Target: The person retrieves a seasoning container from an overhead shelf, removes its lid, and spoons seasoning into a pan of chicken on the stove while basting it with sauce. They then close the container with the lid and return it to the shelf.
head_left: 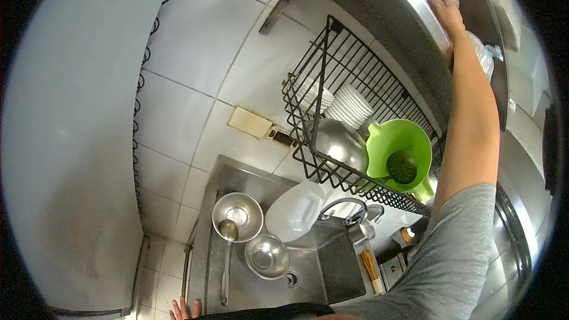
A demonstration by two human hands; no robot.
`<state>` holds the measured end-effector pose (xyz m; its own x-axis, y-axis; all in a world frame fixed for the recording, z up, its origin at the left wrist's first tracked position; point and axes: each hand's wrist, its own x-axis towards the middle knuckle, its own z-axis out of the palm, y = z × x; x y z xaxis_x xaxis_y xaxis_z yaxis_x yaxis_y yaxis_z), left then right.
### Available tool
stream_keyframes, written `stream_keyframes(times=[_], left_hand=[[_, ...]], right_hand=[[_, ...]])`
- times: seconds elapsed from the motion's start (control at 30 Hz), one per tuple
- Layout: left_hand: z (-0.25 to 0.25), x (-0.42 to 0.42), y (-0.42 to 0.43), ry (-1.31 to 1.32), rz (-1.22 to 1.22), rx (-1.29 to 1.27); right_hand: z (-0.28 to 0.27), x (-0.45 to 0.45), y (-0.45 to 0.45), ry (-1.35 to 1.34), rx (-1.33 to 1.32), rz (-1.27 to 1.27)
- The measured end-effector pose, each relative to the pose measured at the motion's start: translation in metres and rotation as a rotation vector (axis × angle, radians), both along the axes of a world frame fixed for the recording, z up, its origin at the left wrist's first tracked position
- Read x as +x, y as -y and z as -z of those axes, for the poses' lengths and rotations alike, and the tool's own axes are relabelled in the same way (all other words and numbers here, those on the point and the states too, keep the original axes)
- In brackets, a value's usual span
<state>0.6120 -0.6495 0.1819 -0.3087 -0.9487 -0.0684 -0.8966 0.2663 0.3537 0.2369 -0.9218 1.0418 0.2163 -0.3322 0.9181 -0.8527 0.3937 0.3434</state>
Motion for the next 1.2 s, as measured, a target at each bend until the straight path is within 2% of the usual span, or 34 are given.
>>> stream_keyframes(times=[0.03, 0.07, 0.13, 0.23, 0.3, 0.33, 0.43, 0.47, 0.5, 0.53, 0.57, 0.67, 0.73, 0.8, 0.83, 0.87, 0.97, 1.0, 1.1, 1.13, 1.2], left_hand=[[0.013, -0.003, -0.002, 0.123, -0.004, -0.079], [0.024, -0.004, -0.005, 0.25, -0.006, -0.156], [0.039, -0.005, -0.003, 0.503, -0.017, -0.322], [0.042, -0.001, 0.004, -0.299, -0.057, 0.122], [0.056, 0.002, 0.011, -0.248, -0.023, 0.182], [0.064, 0.004, 0.011, -0.221, -0.01, 0.213], [0.045, -0.002, 0.012, -0.173, -0.08, -0.131], [0.032, 0.004, 0.005, -0.253, 0.0, 0.104], [0.044, 0.002, 0.006, -0.219, -0.024, -0.043], [0.067, 0.0, 0.01, -0.181, -0.049, -0.19], [0.066, -0.001, 0.013, -0.142, -0.074, -0.34], [0.054, -0.011, 0.0, -0.075, -0.094, -0.246], [0.081, -0.006, 0.012, 0.148, -0.11, -0.517], [0.079, -0.006, 0.015, 0.137, -0.13, -0.589], [0.078, -0.009, 0.013, 0.014, -0.142, -0.528], [0.073, -0.01, 0.013, -0.109, -0.152, -0.468], [0.101, -0.007, 0.024, -0.03, -0.13, -0.54], [0.075, -0.005, 0.016, -0.159, -0.115, -0.312], [0.06, -0.004, 0.013, -0.156, -0.108, -0.253], [0.041, -0.005, 0.014, -0.12, -0.12, -0.116], [0.039, -0.005, 0.014, -0.12, -0.104, -0.151]], right_hand=[[0.009, 0.008, -0.002, -0.018, -0.105, -0.004], [0.011, 0.024, -0.01, 0.085, -0.08, 0.092], [0.0, 0.03, -0.014, -0.006, -0.033, 0.09], [-0.007, 0.051, -0.032, -0.064, 0.001, 0.118], [-0.009, 0.058, -0.044, -0.073, 0.022, 0.118], [-0.011, 0.06, -0.051, -0.084, 0.033, 0.069], [-0.036, 0.045, -0.069, -0.032, 0.094, -0.165], [-0.048, 0.038, -0.075, 0.054, 0.147, -0.328], [-0.058, 0.031, -0.078, 0.141, 0.202, -0.493], [-0.044, 0.051, -0.1, 0.18, 0.109, -0.431], [-0.048, 0.052, -0.109, 0.242, 0.109, -0.511], [-0.054, 0.054, -0.126, 0.358, 0.075, -0.696], [-0.055, 0.055, -0.134, 0.401, 0.062, -0.802], [-0.055, 0.049, -0.134, 0.622, 0.15, -0.996], [-0.054, 0.046, -0.133, 0.73, 0.194, -1.092], [-0.077, 0.022, -0.12, 1.087, 0.46, -1.107], [-0.051, 0.009, -0.105, 1.341, 0.458, -1.275], [-0.036, 0.01, -0.097, 1.367, 0.431, -1.337], [-0.009, 0.03, -0.082, 1.326, 0.352, -1.472], [-0.001, 0.041, -0.082, 1.28, 0.322, -1.508], [0.013, 0.066, -0.085, 1.053, 0.272, -1.567]])
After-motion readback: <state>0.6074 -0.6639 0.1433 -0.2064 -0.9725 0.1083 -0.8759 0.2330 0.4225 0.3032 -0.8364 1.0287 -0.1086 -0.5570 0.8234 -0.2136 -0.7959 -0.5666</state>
